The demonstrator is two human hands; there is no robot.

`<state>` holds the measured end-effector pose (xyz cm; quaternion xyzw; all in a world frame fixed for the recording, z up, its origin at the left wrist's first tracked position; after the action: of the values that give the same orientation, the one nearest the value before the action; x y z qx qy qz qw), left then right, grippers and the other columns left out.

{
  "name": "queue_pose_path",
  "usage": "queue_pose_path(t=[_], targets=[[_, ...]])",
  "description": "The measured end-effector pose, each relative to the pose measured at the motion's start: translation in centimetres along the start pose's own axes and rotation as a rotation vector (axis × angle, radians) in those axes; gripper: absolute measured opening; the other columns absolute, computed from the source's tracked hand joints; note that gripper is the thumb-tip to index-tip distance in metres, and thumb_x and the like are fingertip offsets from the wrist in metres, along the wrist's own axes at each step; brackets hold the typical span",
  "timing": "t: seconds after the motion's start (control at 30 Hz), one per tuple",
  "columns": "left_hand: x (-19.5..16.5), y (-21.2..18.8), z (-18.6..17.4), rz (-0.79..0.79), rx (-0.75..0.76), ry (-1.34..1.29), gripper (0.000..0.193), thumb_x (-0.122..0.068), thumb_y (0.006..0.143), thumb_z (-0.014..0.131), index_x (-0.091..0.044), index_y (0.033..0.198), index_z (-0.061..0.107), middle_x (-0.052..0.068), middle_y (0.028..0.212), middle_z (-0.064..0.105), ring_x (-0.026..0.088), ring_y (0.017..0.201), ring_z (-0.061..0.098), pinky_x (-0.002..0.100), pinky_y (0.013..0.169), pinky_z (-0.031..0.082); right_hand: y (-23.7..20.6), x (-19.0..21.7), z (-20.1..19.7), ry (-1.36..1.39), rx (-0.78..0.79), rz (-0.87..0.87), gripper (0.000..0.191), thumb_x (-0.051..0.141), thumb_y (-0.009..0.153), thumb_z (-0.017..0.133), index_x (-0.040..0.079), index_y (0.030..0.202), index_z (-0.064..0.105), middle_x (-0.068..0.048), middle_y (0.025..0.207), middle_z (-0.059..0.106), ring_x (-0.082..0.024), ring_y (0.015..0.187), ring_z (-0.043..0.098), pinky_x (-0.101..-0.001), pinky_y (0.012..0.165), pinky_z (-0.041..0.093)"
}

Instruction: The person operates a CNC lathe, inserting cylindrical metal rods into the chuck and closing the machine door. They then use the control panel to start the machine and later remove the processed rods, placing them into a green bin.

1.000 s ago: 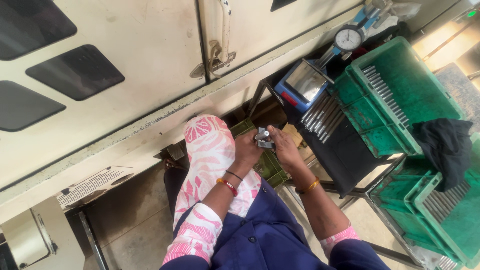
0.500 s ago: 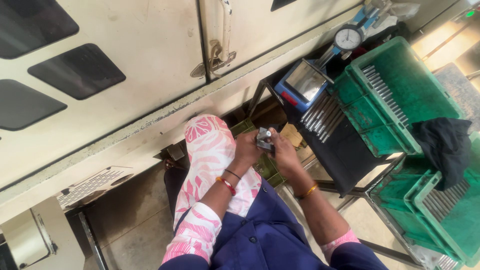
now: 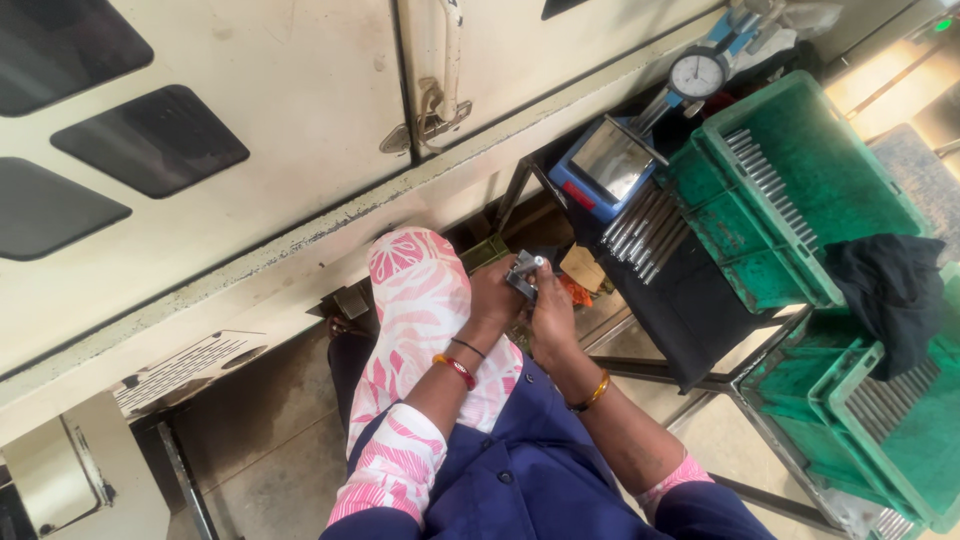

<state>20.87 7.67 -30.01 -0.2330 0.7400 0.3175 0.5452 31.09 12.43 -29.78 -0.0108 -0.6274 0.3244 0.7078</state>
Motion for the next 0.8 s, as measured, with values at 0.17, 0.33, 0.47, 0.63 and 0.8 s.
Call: queue_pose_path(t=[0.17,0.33,0.47,0.63,0.8], targets=[[-0.2,0.1,0.1,0.071,-0.002,-0.019,0.005,-0.007,0.082,0.070,-0.010,0.081,0.066,0.008,0.072,0.070,0.027,0.063,0.072,0.036,0.056,0.054,0.9,0.0,-1.0,-0.065,0.042,0.021,0.041,0.049,0.105,0.051,0.011,0.095,0.062,0.004,0.076,0.054,-0.007,0.062,0.045,-0.0246,0.054,0.039],[-0.8,0.1,-0.1,0.117,0.039,-0.009,0.005,-0.006,0.084,0.071,-0.009,0.087,0.068,0.009,0.075,0.071,0.025,0.066,0.072,0.035,0.059,0.055,1.8,-0.3,-2.0,-0.111,0.106,0.005,0.045,0.052,0.105,0.051,0.010,0.094,0.059,0.001,0.073,0.055,-0.009,0.062,0.049,-0.0264,0.054,0.041],[-1.1,-0.1,-0.4,0.061,0.239,-0.082,0.027,-0.010,0.078,0.073,-0.008,0.105,0.072,0.007,0.067,0.066,0.019,0.058,0.065,0.032,0.056,0.052,3.5,1.7,-3.9,-0.137,0.239,0.162,0.050,0.056,0.100,0.052,0.008,0.095,0.065,-0.002,0.079,0.067,-0.013,0.066,0.061,-0.0270,0.059,0.048],[-1.6,-0.3,0.3,0.052,0.529,-0.220,0.050,-0.036,0.080,0.081,-0.005,0.118,0.070,0.005,0.073,0.066,0.012,0.066,0.060,0.029,0.061,0.050,5.6,3.8,-7.5,-0.083,0.352,0.316,0.045,0.053,0.097,0.058,0.010,0.095,0.067,-0.006,0.084,0.071,-0.016,0.071,0.069,-0.0296,0.062,0.057],[-1.2,-0.4,1.5,-0.014,0.641,-0.129,0.065,-0.059,0.080,0.078,-0.005,0.114,0.073,0.003,0.072,0.067,0.012,0.066,0.063,0.030,0.063,0.051,6.8,2.1,-9.4,-0.138,0.372,0.380,0.047,0.053,0.097,0.060,0.007,0.093,0.070,-0.006,0.084,0.073,-0.014,0.070,0.069,-0.0272,0.060,0.056]])
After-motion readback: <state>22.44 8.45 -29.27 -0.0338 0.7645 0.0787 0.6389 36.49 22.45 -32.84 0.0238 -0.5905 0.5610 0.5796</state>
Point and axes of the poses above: each hand's wrist, its own y-axis towards the middle knuckle, its own z-axis out of the palm, x = y × z, the point moved 3 cm from there along y, towards the middle knuckle
